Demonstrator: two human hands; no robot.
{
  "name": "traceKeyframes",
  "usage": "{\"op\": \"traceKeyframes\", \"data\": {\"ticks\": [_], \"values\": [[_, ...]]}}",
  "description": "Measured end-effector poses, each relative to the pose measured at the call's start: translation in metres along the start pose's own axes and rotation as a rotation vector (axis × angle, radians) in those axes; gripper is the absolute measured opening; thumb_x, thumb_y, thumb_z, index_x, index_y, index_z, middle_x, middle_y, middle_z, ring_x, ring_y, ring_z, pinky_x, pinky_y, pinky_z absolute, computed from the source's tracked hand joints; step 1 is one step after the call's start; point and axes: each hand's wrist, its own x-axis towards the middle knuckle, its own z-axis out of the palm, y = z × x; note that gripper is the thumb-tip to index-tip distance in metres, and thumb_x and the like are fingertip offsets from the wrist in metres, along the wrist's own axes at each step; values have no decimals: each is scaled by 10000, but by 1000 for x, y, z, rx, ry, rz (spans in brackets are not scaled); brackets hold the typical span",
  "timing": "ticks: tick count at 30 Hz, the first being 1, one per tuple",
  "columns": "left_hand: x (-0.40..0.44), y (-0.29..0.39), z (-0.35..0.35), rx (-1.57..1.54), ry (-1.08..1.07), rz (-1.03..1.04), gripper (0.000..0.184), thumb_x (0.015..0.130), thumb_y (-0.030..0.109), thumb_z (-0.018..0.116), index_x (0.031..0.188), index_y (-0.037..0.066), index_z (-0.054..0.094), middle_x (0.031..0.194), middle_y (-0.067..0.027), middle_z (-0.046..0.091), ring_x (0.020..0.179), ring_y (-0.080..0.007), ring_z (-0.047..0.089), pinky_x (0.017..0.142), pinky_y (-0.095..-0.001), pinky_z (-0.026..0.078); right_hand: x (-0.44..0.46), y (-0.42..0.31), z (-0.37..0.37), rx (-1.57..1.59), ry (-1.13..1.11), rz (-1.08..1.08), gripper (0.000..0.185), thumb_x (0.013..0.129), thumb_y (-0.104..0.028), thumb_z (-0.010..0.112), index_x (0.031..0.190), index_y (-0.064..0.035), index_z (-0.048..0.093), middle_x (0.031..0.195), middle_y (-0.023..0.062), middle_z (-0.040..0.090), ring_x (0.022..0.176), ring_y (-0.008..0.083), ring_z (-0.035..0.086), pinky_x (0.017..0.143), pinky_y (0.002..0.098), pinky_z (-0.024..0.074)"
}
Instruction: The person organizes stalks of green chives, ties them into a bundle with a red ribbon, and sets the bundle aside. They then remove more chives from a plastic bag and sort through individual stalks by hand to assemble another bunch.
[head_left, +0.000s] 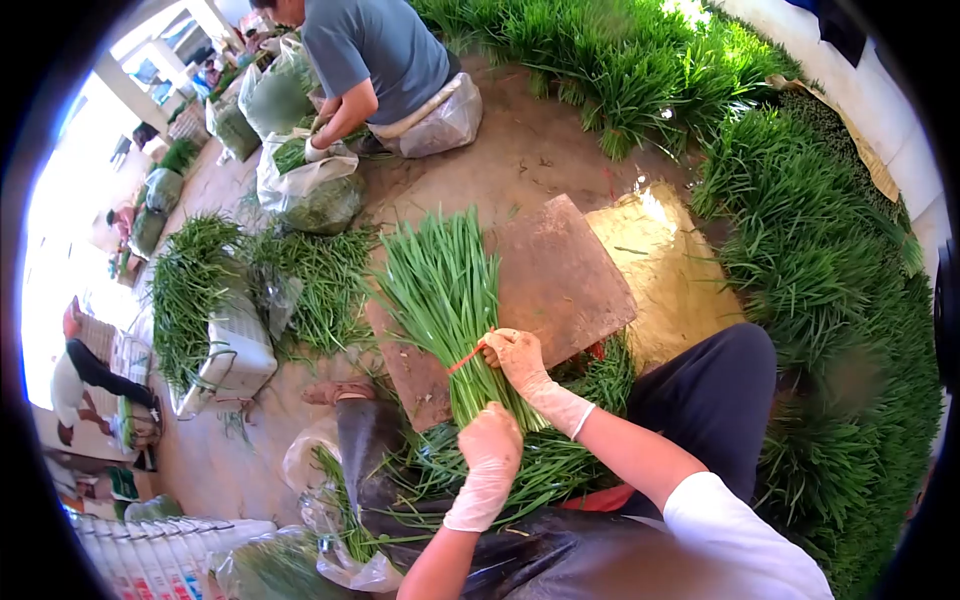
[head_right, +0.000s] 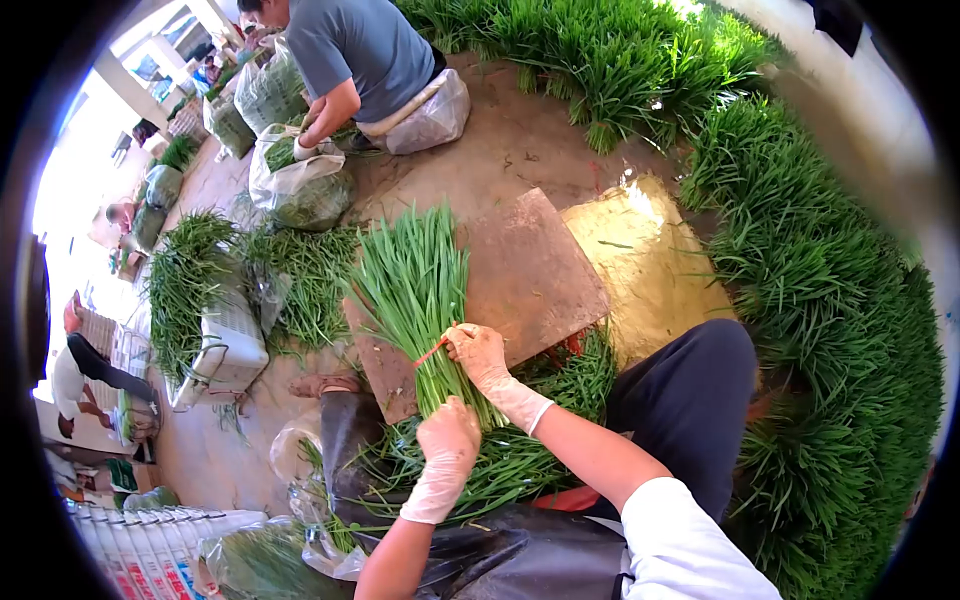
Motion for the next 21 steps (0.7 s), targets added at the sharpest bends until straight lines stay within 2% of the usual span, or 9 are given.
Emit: {"op": "traceKeyframes", "data": {"ticks": [1,5,8,10,12,14,16,18,21], "values": [[-3,1,4,-35,-33,13,336,924,387,517,837,80,621,690,-100,663,617,-278,668,557,-390,524,0,2,-4,34,6,44,239,894,-196,575,824,2,689,708,37,638,609,96,584,581,226,487],[5,-30,-25,-604,182,-134,328,854,358,682,744,68,576,636,-66,609,563,-202,585,561,-350,471,15,24,-25,227,-48,95,254,921,-187,552,846,18,681,709,27,629,589,87,573,560,212,486],[44,-68,18,-1005,356,-371,515,805,346,755,1122,-12,563,964,-137,611,862,-219,599,772,-356,480,8,15,-25,230,-58,83,292,960,-210,515,884,22,674,677,4,600,562,86,557,542,227,476],[67,-65,45,-1185,171,-383,961,722,467,805,1343,-124,371,1302,-274,494,1199,-337,497,1027,-382,376,1,6,-27,-172,-2,-92,271,954,-202,492,892,-11,673,716,48,631,591,157,599,562,295,495],[75,-49,57,-1066,88,-385,972,677,487,827,1324,-107,408,1304,-258,510,1206,-318,503,1024,-380,379,11,10,-47,-951,329,-568,238,910,-202,500,866,-43,671,826,111,664,719,261,641,656,365,513],[83,-46,50,-1213,-2,-243,931,658,479,838,1294,-83,456,1251,-218,559,1167,-291,530,1005,-375,398,20,20,-73,-847,348,-264,240,849,-263,547,865,-57,670,912,154,654,879,320,622,801,408,489],[98,-53,65,-1446,-98,-276,783,683,377,844,1254,-41,508,1185,-151,596,1074,-250,578,941,-367,453,40,32,-93,-855,270,-256,246,861,-286,569,876,-62,670,893,124,672,872,265,634,806,394,482],[104,-53,32,-1768,-265,-372,693,734,330,812,1249,-28,517,1176,-134,600,1031,-239,598,884,-364,491,43,9,-92,-183,-242,249,226,897,-279,574,896,-70,661,878,56,672,864,187,621,803,343,472],[112,-64,33,-1873,-427,-401,615,796,290,762,1262,-21,509,1164,-113,600,1017,-222,601,865,-357,506,39,-23,-69,217,-500,461,108,909,-193,589,903,-84,588,863,41,628,821,163,599,705,335,499]]}}
